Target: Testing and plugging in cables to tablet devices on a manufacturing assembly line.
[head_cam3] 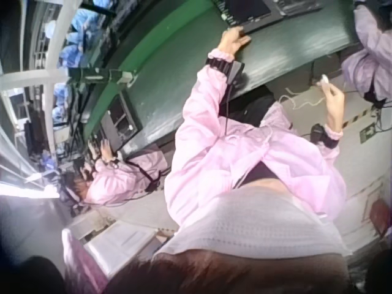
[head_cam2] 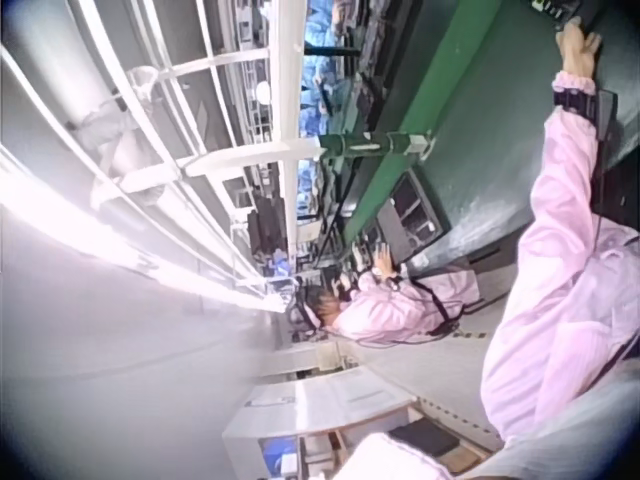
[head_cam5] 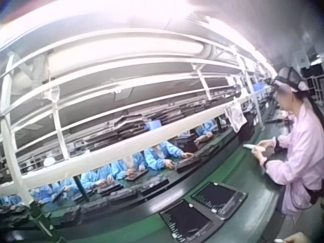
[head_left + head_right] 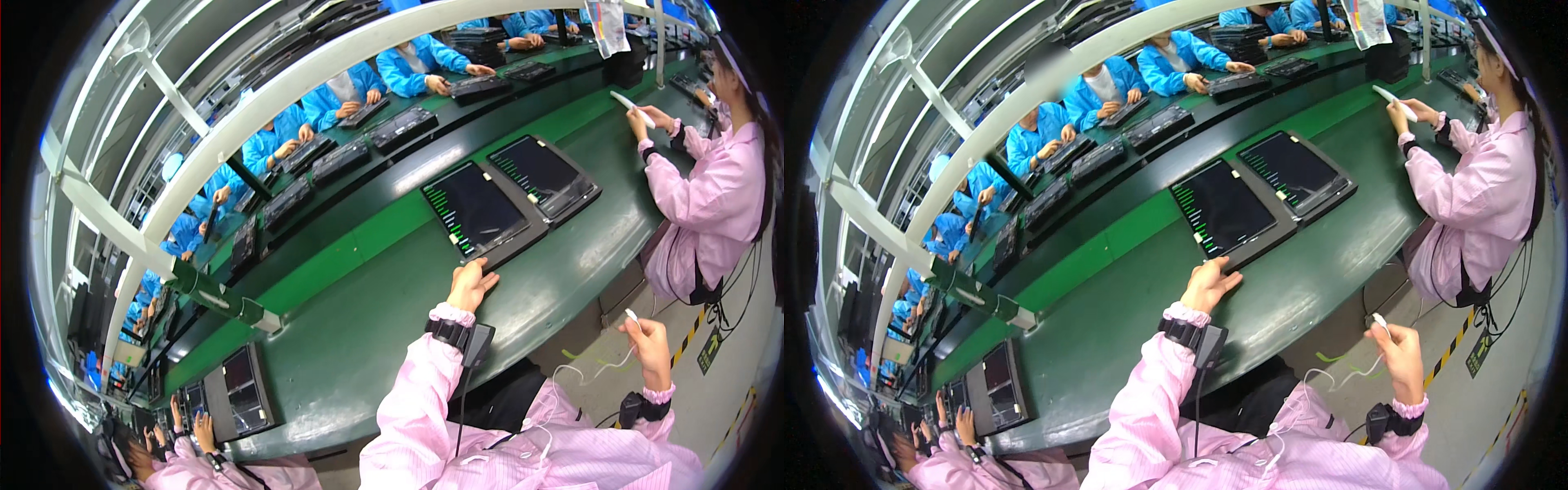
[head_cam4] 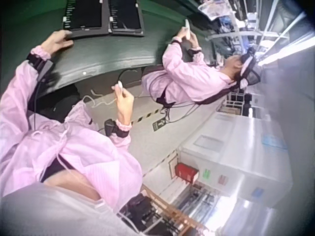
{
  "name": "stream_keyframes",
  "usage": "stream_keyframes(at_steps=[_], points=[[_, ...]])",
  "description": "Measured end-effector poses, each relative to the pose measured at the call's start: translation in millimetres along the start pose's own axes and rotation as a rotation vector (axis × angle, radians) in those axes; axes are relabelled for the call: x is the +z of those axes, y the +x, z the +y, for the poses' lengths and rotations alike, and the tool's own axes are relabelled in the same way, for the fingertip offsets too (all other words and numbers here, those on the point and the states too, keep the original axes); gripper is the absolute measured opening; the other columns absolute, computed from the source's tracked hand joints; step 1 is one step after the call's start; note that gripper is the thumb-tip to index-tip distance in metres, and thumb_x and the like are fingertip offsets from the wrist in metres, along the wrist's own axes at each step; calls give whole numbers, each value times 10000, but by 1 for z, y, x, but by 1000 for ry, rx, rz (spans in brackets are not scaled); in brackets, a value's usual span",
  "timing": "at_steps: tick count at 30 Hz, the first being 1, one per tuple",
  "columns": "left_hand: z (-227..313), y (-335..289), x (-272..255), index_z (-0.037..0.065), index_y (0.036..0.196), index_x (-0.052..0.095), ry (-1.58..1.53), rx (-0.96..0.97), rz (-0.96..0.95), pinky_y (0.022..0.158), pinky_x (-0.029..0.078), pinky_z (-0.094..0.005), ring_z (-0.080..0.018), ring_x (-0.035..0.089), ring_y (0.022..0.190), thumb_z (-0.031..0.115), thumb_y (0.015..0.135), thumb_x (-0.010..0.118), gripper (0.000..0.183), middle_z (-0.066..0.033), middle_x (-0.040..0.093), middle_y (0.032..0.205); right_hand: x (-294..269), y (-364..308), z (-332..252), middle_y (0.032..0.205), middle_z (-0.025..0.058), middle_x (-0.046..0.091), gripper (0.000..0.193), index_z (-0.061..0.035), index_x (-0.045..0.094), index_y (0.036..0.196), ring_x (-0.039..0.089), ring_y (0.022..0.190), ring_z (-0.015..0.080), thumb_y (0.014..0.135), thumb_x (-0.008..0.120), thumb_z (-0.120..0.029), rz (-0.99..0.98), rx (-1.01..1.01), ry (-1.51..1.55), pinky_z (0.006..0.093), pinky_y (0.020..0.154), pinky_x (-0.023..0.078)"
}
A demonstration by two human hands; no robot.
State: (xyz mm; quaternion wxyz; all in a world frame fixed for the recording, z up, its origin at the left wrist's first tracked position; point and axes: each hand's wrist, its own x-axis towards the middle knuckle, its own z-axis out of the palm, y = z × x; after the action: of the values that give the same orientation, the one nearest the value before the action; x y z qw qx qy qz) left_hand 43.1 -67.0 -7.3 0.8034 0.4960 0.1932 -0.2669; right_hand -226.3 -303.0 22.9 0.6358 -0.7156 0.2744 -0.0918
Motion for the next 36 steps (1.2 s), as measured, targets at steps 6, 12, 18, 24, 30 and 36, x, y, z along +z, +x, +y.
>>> stream_keyframes(at_steps=[6,12,18,24,30,36], points=[[-12,43,19,1,1051,569,7,-34,355,669,518,-321,-196,517,872,-62,730,629,332,-135,508,1038,-31,-6,22,475,-66,390,381,-31,646,771,324,396,22,915,523,-362,265,65,171,196,381,214],[-9,31,37,19,1039,474,-124,-68,221,783,499,-364,-214,463,940,14,842,566,217,-93,437,968,-36,-3,27,559,-42,476,360,-26,651,852,394,456,31,930,498,-342,321,11,246,188,408,259],[-30,19,-15,-124,954,445,-293,238,151,993,440,-444,-257,520,946,-19,873,520,151,-160,474,1002,7,-7,20,665,25,589,307,4,651,982,518,544,78,933,497,-257,152,-84,143,211,470,363],[-51,-69,-95,-119,859,442,-191,311,148,1013,417,-434,-291,538,993,27,910,478,159,-192,501,992,64,-14,25,683,55,617,256,48,654,927,551,558,95,899,556,-187,-33,-33,41,230,523,424],[-76,-192,-150,-83,1023,478,-147,258,357,955,466,-370,-300,571,1019,44,884,541,199,-161,564,1051,116,-34,11,578,66,623,262,25,666,777,592,526,112,855,600,-216,-350,-34,-110,245,513,461],[-90,-257,-177,-146,1046,459,-73,207,424,959,463,-377,-342,557,1052,38,904,487,234,-244,554,1085,153,-38,20,473,138,462,333,28,565,642,439,380,254,846,572,-236,-849,-213,-261,360,431,331]])
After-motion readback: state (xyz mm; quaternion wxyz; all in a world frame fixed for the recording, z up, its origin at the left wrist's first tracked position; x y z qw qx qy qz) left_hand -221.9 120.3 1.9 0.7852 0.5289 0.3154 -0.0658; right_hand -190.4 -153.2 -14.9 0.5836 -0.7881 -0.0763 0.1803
